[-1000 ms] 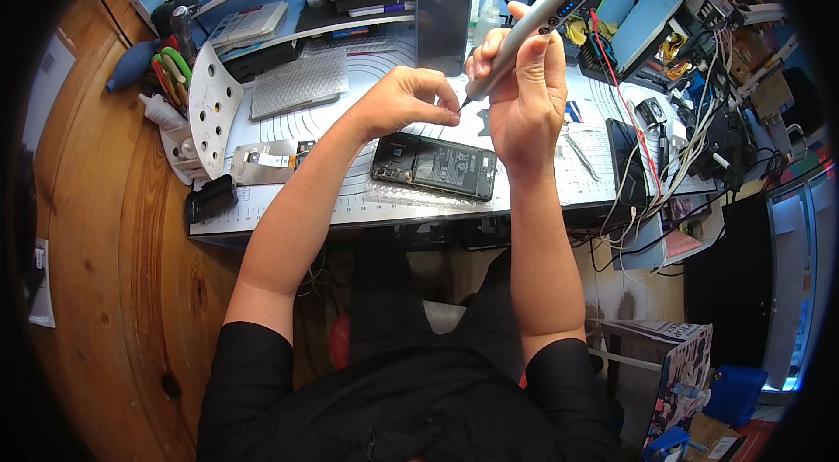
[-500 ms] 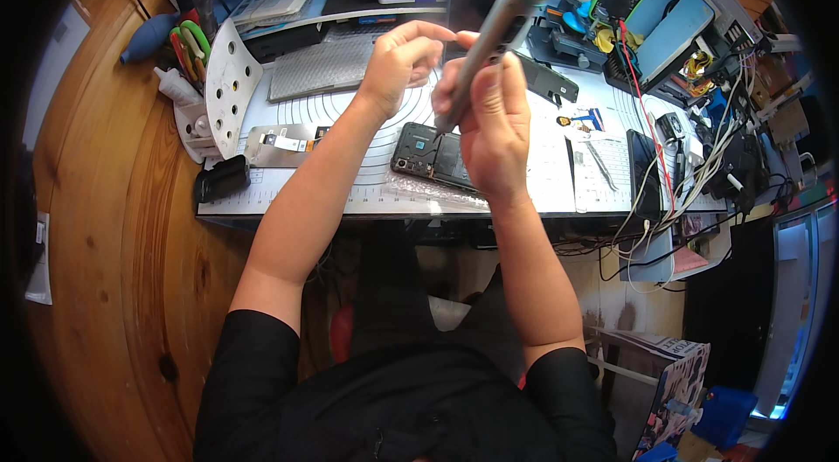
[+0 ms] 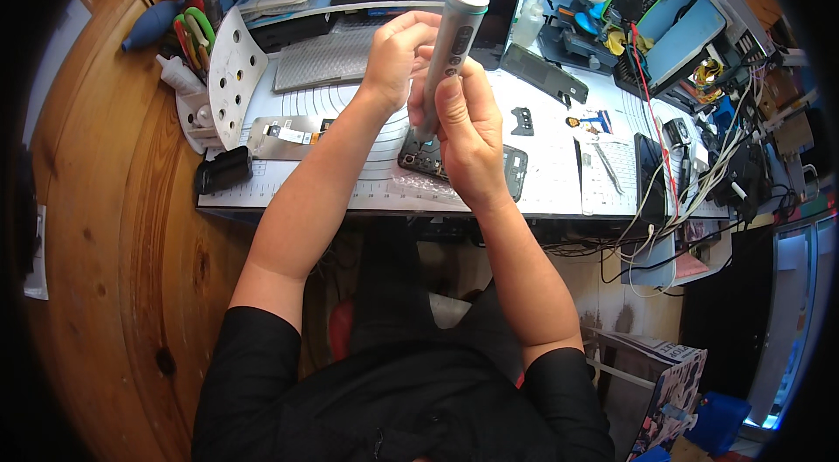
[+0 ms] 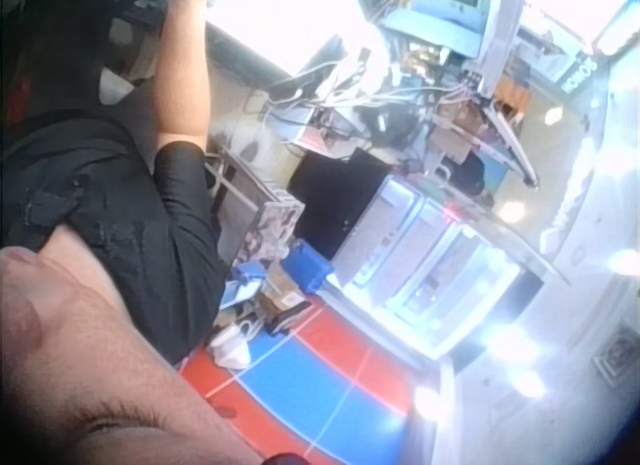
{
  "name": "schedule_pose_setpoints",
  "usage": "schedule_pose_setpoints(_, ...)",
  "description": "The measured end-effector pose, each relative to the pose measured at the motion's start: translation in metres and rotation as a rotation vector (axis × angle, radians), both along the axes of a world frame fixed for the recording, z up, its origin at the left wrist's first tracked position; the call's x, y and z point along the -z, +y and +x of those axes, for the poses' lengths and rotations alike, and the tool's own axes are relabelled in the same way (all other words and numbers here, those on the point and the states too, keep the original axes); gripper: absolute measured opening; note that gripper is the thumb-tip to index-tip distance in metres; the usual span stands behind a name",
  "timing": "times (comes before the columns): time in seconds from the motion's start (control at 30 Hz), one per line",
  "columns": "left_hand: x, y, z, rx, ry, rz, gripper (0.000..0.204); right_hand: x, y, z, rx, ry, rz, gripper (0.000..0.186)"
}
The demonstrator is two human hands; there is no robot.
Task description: The person uses an electric screwdriver to remove screws from the internal chassis of a disassembled mobile phone.
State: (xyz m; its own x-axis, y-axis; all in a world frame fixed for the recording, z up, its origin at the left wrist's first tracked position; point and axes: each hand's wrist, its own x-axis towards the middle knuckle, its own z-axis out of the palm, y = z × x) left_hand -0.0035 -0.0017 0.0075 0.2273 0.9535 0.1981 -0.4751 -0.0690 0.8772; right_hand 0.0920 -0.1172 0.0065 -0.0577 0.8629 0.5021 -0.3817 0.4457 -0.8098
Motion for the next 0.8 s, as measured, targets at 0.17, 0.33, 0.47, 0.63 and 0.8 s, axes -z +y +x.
schedule_pose_setpoints(0.17, 0.0018, 0.0007, 0.0004, 0.000, 0.004, 0.023, 0.017, 0.0003, -0.0001, 0.0007, -0.006, 0.000, -0.003, 0.048)
schedule_pose_setpoints(0.33, 0.0035, 0.0018, 0.0005, 0.012, -0.007, 0.008, 0.017, 0.0021, 0.0002, -0.0007, -0.028, 0.033, -0.004, 0.042)
schedule_pose_setpoints(0.47, 0.0037, 0.0017, 0.0015, 0.008, -0.007, 0.011, 0.017, 0.0042, 0.0016, -0.0013, -0.038, 0.052, 0.011, 0.040)
schedule_pose_setpoints(0.63, 0.0035, 0.0003, 0.0011, 0.000, 0.004, 0.009, 0.017, 0.0031, 0.0013, 0.0000, -0.024, -0.017, -0.004, 0.043)
schedule_pose_setpoints(0.8, 0.0029, -0.0002, 0.0018, -0.004, -0.001, 0.007, 0.018, 0.0049, 0.0017, -0.0003, -0.043, 0.025, 0.004, 0.039)
